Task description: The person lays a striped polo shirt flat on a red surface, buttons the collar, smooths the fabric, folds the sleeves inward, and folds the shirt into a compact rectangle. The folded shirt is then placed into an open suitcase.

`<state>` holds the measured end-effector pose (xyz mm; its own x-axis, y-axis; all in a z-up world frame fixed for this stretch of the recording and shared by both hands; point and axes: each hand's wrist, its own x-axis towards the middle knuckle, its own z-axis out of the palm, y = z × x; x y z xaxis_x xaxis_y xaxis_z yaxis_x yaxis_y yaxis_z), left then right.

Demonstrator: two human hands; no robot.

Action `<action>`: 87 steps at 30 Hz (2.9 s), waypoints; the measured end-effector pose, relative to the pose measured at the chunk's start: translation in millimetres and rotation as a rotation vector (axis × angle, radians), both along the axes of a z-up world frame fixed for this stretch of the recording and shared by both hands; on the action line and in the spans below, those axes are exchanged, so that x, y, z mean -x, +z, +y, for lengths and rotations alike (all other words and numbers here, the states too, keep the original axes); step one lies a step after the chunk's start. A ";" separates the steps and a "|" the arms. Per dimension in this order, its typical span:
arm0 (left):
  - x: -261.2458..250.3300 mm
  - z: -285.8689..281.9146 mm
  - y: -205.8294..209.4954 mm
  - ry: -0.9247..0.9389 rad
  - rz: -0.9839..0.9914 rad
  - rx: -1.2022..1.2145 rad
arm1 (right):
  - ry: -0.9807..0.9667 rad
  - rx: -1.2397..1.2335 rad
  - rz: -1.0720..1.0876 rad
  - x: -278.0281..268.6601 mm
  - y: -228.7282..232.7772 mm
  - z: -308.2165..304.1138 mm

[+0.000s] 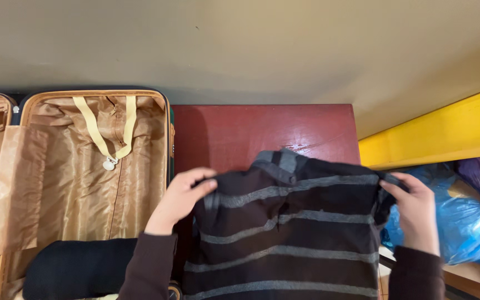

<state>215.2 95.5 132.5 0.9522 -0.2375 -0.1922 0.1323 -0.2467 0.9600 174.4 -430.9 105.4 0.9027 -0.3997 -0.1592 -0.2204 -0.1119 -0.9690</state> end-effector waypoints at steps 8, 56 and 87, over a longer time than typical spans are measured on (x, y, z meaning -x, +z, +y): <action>-7.9 -1.2 9.3 0.348 -0.202 -0.133 | -0.135 0.329 0.088 -1.8 13.7 2.7; 67.9 -184.1 -146.5 -0.147 -0.434 -0.889 | 0.146 0.348 0.166 43.1 -135.5 218.3; 50.2 -176.9 -144.0 0.121 0.153 -0.160 | 0.290 0.239 0.210 37.1 -115.8 215.2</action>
